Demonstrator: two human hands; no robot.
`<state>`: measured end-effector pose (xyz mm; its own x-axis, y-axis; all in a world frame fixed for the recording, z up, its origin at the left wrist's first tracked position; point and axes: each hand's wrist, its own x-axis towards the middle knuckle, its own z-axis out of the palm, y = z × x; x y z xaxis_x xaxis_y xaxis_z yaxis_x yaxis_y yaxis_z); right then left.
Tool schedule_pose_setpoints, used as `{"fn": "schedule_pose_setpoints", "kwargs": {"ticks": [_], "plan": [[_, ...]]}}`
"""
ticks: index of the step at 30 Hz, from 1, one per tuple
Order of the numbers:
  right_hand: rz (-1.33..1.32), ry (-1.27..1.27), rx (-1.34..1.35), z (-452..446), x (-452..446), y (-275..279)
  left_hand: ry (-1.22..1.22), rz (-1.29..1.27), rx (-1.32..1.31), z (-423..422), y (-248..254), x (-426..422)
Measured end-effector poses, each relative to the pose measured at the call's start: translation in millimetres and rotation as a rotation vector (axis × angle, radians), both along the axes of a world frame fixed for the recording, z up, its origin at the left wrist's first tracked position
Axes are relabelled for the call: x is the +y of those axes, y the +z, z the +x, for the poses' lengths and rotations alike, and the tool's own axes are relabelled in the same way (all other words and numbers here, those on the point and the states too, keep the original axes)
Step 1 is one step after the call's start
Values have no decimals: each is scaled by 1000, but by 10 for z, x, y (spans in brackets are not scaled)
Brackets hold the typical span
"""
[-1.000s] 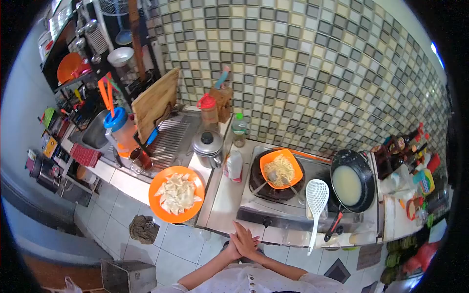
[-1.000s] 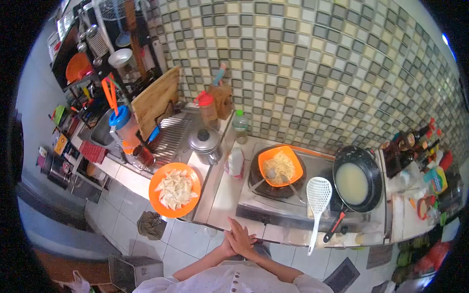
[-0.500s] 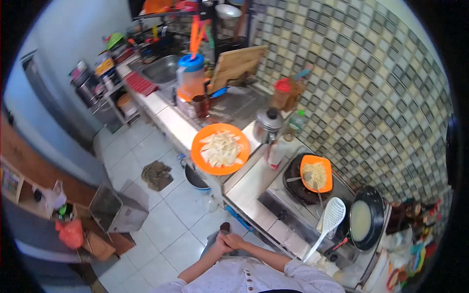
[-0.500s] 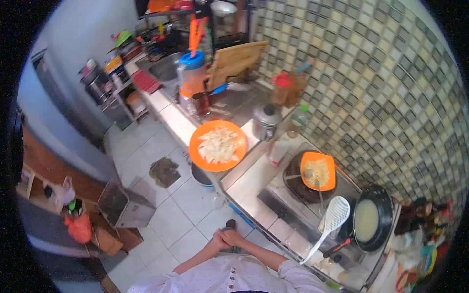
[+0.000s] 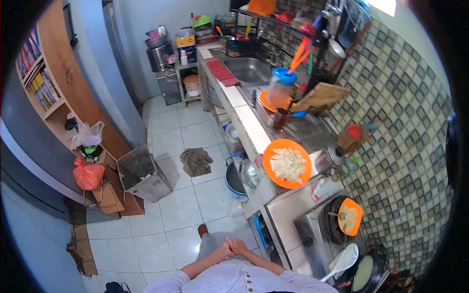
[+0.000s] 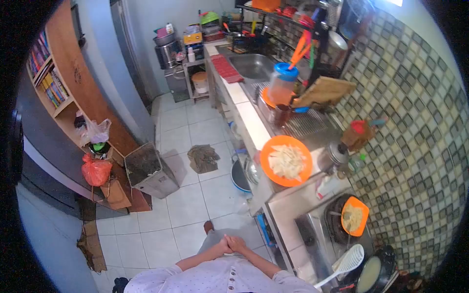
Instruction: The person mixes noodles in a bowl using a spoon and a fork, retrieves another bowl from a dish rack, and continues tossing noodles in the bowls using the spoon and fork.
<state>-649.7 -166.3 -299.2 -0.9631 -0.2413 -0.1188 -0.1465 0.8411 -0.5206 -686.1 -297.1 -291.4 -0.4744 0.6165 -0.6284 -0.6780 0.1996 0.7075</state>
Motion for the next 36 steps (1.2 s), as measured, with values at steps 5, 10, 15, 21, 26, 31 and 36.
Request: {"fn": "schedule_pose_setpoints", "kwargs": {"ticks": [5,10,15,21,26,31,36], "plan": [[-45,35,-65,-866,-328,161,371,55,-306,-703,-528,42],[-44,-20,-133,-2063,-880,453,736,129,-621,-1737,-772,-509],[-162,183,-78,-3060,-1335,696,884,5,-344,-2610,397,-1081],[-485,-196,-38,-3799,-1542,830,994,-28,-120,-3524,395,-1159],[-556,-214,131,-4544,-1198,1042,839,115,41,-4658,291,-951],[-855,-327,191,-5711,-867,1107,736,225,42,-5964,984,-319],[-1105,-454,115,-6962,-438,1768,388,288,353,-6893,1575,298]]}}
